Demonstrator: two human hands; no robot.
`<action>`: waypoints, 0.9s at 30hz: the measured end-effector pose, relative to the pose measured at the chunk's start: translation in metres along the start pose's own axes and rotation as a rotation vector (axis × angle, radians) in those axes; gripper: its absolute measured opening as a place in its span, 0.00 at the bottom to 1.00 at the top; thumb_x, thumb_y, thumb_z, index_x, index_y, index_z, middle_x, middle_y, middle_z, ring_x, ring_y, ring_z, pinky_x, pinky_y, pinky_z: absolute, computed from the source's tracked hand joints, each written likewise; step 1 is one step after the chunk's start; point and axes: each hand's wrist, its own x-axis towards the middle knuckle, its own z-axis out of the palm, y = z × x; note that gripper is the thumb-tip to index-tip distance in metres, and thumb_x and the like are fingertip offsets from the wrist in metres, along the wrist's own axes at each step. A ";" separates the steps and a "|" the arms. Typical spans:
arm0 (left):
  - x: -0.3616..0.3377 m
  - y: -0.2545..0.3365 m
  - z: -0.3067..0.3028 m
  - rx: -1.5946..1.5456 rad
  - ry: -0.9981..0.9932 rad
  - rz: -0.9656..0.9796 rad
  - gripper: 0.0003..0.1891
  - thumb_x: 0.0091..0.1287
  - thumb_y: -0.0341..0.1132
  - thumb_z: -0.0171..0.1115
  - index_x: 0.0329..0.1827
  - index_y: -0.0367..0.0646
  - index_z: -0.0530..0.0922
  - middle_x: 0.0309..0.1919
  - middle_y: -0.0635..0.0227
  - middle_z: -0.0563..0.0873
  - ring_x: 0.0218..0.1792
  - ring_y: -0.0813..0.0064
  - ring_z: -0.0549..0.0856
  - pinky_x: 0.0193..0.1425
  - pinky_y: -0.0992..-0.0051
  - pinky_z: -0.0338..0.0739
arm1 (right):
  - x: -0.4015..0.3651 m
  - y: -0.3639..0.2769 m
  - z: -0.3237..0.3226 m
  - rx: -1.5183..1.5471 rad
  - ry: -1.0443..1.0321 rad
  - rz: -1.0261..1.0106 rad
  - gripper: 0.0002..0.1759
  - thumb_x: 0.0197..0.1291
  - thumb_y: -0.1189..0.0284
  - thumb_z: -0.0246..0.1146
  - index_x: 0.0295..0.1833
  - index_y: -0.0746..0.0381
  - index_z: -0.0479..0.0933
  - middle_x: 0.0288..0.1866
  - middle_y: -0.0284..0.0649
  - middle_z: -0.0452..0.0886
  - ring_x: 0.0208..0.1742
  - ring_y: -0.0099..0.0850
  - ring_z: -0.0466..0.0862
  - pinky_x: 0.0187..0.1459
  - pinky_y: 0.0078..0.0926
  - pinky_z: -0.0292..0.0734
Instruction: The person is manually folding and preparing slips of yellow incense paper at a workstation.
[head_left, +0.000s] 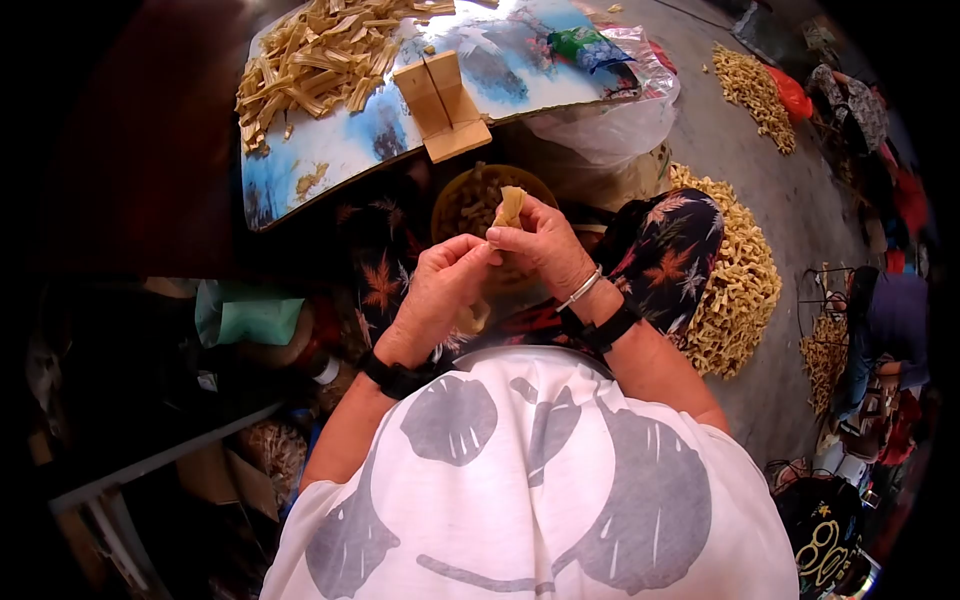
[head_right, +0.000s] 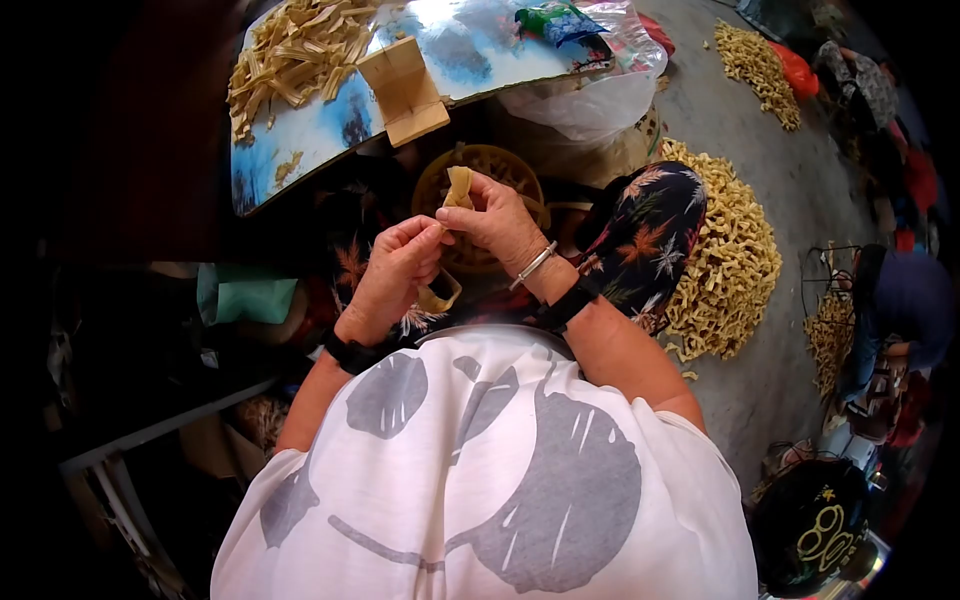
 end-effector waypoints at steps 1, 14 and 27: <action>0.002 -0.001 0.000 -0.068 -0.013 -0.016 0.09 0.75 0.37 0.58 0.40 0.40 0.79 0.20 0.85 0.65 0.19 0.91 0.59 0.22 0.86 0.53 | 0.002 0.001 -0.001 0.001 -0.005 0.006 0.11 0.58 0.72 0.71 0.44 0.60 0.77 0.33 0.25 0.78 0.35 0.14 0.76 0.37 0.16 0.73; -0.004 -0.003 0.002 -0.218 -0.068 -0.117 0.10 0.76 0.37 0.56 0.40 0.40 0.78 0.19 0.83 0.63 0.17 0.89 0.59 0.21 0.85 0.54 | 0.012 0.000 -0.008 -0.023 0.144 -0.045 0.08 0.58 0.72 0.70 0.36 0.62 0.78 0.27 0.26 0.77 0.29 0.15 0.74 0.33 0.16 0.70; 0.006 0.003 0.004 -0.419 -0.091 -0.155 0.11 0.76 0.39 0.57 0.40 0.40 0.77 0.18 0.84 0.63 0.18 0.90 0.58 0.21 0.84 0.54 | 0.012 0.015 0.010 -0.118 0.044 -0.212 0.12 0.60 0.66 0.71 0.37 0.61 0.76 0.30 0.27 0.77 0.32 0.14 0.72 0.34 0.16 0.72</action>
